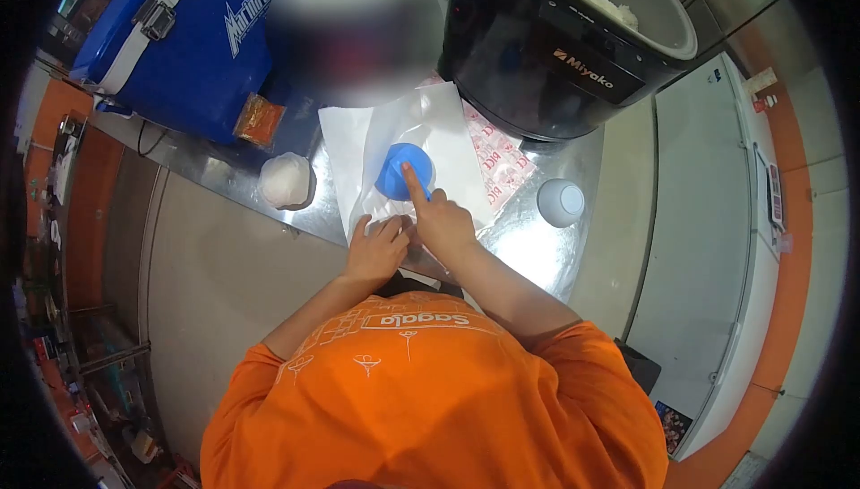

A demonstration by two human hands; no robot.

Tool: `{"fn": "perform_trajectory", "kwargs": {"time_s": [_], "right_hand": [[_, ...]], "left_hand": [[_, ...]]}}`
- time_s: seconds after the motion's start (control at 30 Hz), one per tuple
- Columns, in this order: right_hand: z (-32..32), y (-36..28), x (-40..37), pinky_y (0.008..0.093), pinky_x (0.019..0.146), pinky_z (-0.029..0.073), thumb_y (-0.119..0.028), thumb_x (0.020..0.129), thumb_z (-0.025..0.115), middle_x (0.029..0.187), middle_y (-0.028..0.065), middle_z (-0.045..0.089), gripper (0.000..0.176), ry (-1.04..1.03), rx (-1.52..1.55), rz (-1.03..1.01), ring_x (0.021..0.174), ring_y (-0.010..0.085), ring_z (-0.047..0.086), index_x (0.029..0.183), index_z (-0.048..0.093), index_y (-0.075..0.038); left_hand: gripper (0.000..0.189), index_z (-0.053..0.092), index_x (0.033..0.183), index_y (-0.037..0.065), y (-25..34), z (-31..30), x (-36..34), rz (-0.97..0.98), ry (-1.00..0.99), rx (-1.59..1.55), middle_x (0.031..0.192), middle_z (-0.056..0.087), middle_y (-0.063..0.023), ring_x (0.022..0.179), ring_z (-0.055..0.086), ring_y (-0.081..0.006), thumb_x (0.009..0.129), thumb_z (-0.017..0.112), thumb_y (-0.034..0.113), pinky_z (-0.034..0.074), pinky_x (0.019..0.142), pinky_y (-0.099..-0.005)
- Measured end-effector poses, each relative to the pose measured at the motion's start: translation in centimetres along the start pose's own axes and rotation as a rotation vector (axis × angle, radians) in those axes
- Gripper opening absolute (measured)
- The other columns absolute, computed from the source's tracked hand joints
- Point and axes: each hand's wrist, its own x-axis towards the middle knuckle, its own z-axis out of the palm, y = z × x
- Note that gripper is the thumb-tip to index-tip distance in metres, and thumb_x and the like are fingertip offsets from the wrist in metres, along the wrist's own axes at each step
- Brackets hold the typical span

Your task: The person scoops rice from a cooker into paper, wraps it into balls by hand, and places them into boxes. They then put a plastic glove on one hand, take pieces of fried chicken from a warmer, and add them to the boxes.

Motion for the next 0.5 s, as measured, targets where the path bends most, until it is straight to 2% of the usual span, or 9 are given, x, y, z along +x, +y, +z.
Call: {"fn": "perform_trajectory", "kwargs": {"time_s": [0.1,0.2,0.3,0.4,0.47,0.5], "right_hand": [[1.7,0.4,-0.4,0.044,0.054,0.051,-0.017,0.075,0.062,0.081,0.0185,0.054,0.09,-0.004,0.046,0.008,0.065,0.0348,0.062,0.145,0.007,-0.025],[0.8,0.4,-0.2,0.0443,0.055,0.051,-0.016,0.076,0.061,0.083,0.0189,0.054,0.087,-0.039,0.05,0.002,0.067,0.0352,0.062,0.145,0.009,-0.025],[-0.2,1.7,0.4,0.0442,0.056,0.051,-0.015,0.08,0.057,0.086,0.018,0.054,0.079,-0.07,0.103,-0.054,0.069,0.035,0.061,0.145,0.013,-0.025],[-5.2,1.7,-0.2,0.0433,0.061,0.051,-0.015,0.085,0.051,0.087,0.0149,0.055,0.066,0.213,0.157,-0.022,0.074,0.0341,0.061,0.143,0.02,-0.024],[-11.4,2.4,-0.5,0.0435,0.07,0.05,-0.015,0.087,0.05,0.093,0.0122,0.056,0.059,0.511,0.054,-0.037,0.082,0.0325,0.061,0.141,0.027,-0.023],[-15.3,2.9,-0.7,0.0425,0.078,0.048,-0.013,0.086,0.052,0.103,0.0115,0.057,0.057,0.658,0.138,-0.047,0.091,0.032,0.059,0.139,0.032,-0.022]], "left_hand": [[0.029,0.057,0.106,0.015,0.0,0.2,0.0,-0.016,-0.03,0.006,0.111,0.054,-0.0014,0.103,0.054,-0.015,0.077,0.059,0.02,0.034,0.092,-0.0482],[0.03,0.057,0.107,0.016,-0.1,-0.5,0.1,-0.016,-0.076,0.001,0.112,0.053,-0.0007,0.103,0.054,-0.0143,0.078,0.06,0.021,0.034,0.091,-0.0494],[0.032,0.055,0.108,0.016,0.0,-1.1,0.2,-0.012,-0.039,-0.01,0.116,0.052,-0.0006,0.102,0.055,-0.0141,0.077,0.061,0.023,0.034,0.09,-0.0501],[0.039,0.053,0.113,0.017,0.1,-0.9,0.0,-0.017,-0.075,-0.001,0.12,0.049,-0.0019,0.103,0.054,-0.015,0.076,0.063,0.024,0.034,0.09,-0.0506],[0.042,0.052,0.115,0.017,0.7,-1.1,-0.2,-0.02,-0.048,-0.016,0.12,0.049,-0.0022,0.105,0.053,-0.0158,0.075,0.063,0.023,0.035,0.09,-0.0518],[0.044,0.051,0.117,0.018,0.7,-1.5,-0.1,-0.01,-0.039,-0.017,0.121,0.049,-0.0024,0.106,0.052,-0.0161,0.074,0.063,0.022,0.035,0.089,-0.0525]]}}
